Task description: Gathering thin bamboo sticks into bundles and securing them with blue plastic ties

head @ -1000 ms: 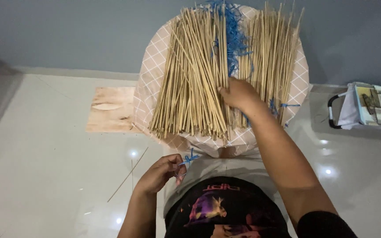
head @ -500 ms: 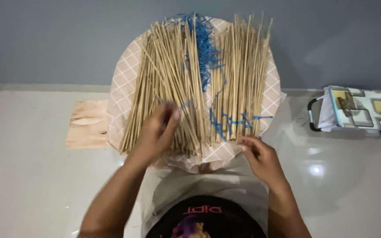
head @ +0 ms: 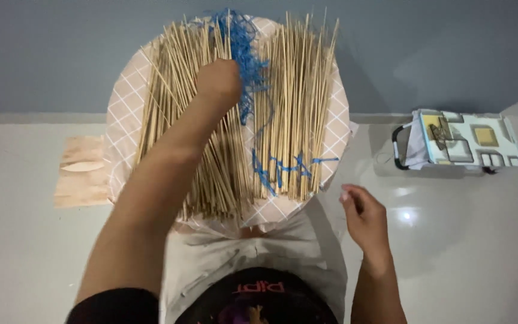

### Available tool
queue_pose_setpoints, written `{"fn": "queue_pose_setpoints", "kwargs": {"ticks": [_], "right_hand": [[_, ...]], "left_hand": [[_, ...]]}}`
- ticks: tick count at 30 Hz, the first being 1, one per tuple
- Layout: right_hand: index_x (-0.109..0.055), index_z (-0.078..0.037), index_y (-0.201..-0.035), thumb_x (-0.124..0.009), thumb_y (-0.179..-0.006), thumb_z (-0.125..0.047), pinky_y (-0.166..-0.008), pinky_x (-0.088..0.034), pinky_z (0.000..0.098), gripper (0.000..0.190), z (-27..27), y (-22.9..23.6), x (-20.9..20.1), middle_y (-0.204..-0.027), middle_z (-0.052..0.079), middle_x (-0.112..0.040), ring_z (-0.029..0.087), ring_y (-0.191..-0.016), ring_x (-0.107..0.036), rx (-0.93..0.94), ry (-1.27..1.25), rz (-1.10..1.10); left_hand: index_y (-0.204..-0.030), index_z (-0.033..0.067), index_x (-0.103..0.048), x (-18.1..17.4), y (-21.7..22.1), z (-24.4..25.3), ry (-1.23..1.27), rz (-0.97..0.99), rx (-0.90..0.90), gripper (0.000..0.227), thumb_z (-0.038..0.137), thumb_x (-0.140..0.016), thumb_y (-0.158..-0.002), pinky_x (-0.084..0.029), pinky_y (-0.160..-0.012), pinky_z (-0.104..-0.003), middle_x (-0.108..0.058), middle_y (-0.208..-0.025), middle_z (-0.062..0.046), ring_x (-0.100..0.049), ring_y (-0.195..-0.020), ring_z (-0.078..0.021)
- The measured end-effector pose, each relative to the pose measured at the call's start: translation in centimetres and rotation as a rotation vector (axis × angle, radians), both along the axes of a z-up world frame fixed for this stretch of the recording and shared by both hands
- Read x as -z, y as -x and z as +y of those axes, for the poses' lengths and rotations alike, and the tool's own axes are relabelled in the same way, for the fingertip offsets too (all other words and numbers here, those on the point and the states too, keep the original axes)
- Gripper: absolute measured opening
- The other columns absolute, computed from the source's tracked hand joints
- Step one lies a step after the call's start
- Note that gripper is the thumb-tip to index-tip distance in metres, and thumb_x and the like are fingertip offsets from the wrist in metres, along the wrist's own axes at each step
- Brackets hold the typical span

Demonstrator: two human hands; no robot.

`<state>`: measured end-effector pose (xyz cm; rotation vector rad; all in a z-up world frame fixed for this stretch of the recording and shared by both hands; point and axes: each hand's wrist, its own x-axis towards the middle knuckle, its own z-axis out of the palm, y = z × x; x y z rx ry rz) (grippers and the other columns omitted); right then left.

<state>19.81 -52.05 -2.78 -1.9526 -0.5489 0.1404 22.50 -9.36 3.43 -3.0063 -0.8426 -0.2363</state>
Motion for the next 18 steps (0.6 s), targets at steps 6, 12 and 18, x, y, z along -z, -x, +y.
{"fn": "queue_pose_setpoints", "kwargs": {"ticks": [6, 12, 18], "right_hand": [[-0.069, -0.007, -0.099, -0.066, -0.096, -0.028, -0.063, -0.051, 0.0366, 0.022, 5.5, -1.0, -1.2, -0.076, 0.008, -0.071, 0.027, -0.065, -0.067, -0.102, 0.406, -0.163], [-0.055, -0.013, -0.141, -0.055, -0.093, -0.022, -0.075, -0.053, 0.0394, 0.049, 5.5, -0.7, -1.8, -0.087, 0.013, -0.075, 0.032, -0.083, -0.072, -0.011, 0.455, 0.143], [-0.039, -0.001, -0.152, -0.054, -0.095, -0.003, -0.054, -0.043, 0.0286, 0.06, 2.2, -1.1, 4.6, -0.091, 0.018, -0.067, 0.018, -0.058, -0.056, -0.075, -0.419, 0.586]], "left_hand": [[-0.12, 0.0147, -0.069, -12.3, 15.0, -14.0, 0.51, 0.179, -0.087, 0.03, 0.037, -0.052, -0.108, -0.062, -0.074, -0.035, -0.076, -0.093, -0.007, -0.072, -0.075, -0.0194], [-0.095, 0.0112, -0.08, -1.4, 28.6, -20.2, 0.805, -0.271, 0.14, 0.014, 0.02, -0.07, -0.089, -0.043, -0.036, -0.022, -0.079, -0.075, -0.007, -0.054, -0.042, -0.0104], [-0.094, 0.0059, -0.079, -0.3, 31.8, -22.2, 1.054, -0.247, 0.203, 0.012, 0.016, -0.073, -0.09, -0.043, -0.045, -0.023, -0.071, -0.07, -0.002, -0.051, -0.048, -0.0081]]}}
